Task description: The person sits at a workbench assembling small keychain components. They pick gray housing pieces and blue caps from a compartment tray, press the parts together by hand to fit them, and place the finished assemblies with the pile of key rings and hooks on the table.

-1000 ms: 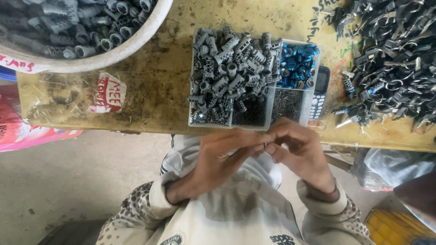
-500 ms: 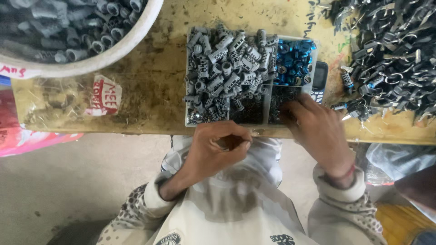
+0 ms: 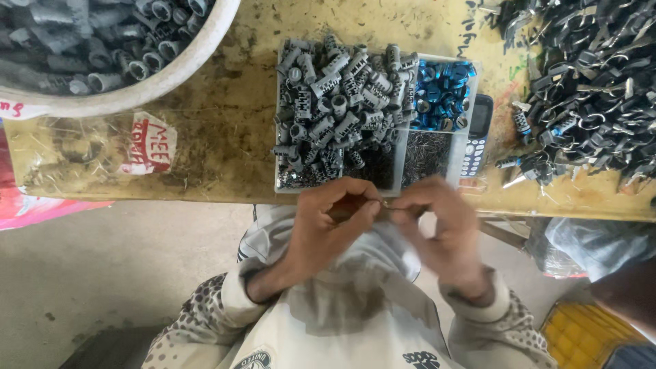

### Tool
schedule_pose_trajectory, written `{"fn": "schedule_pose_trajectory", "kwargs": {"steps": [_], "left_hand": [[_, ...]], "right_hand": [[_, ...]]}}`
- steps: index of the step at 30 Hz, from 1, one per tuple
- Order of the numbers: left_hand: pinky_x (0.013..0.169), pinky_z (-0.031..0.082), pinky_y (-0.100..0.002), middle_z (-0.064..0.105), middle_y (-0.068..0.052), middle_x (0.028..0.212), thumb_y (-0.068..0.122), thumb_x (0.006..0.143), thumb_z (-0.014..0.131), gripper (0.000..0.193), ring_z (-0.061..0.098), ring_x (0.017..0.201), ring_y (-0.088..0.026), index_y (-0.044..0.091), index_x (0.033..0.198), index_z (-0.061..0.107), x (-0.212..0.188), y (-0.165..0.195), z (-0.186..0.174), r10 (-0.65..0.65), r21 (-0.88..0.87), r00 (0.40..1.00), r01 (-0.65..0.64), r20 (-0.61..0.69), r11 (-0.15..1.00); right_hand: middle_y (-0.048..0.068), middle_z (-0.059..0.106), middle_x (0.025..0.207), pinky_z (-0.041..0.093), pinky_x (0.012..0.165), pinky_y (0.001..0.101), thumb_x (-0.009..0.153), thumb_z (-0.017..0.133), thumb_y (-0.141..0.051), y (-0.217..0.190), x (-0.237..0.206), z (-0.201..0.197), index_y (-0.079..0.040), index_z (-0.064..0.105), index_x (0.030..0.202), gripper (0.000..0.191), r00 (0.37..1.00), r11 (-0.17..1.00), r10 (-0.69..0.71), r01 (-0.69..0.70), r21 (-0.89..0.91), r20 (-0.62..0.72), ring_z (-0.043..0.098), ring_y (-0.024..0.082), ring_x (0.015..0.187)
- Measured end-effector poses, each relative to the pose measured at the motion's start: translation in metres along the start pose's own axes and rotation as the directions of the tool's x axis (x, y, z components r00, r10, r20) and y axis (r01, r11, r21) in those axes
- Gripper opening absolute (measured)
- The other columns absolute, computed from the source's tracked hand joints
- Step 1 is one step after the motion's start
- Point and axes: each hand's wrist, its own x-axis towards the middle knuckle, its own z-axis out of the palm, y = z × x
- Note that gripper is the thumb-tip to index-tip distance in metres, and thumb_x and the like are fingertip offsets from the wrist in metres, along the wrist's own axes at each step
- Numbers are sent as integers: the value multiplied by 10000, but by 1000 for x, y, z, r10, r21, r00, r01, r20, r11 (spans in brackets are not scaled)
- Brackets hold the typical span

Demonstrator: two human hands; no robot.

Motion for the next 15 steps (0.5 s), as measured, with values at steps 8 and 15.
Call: {"fn": "schedule_pose_trajectory", "kwargs": {"steps": [8, 15], "left_hand": [[802, 654, -263, 723, -105, 1017, -28, 992, 643, 140, 740, 879, -136, -68, 1125, 654, -3, 11, -4, 32, -59, 995, -26, 97, 998], [859, 623, -239, 676, -59, 1064, -56, 1000, 632, 113, 726, 986, -113, -52, 1112, 631, -11, 14, -8, 74, -189, 993, -57, 87, 980]], "right_hand": [[74, 642, 972, 516, 691, 227, 907, 719, 26, 9, -21, 12, 2, 641, 986, 113, 999, 988, 6, -13, -156, -49, 639, 107, 782], [90, 654, 1058, 456, 687, 216, 923, 694, 83, 25, -33, 34, -12, 597, 1110, 231, 981, 982, -131, 108, -157, -143, 550, 95, 755]]}}
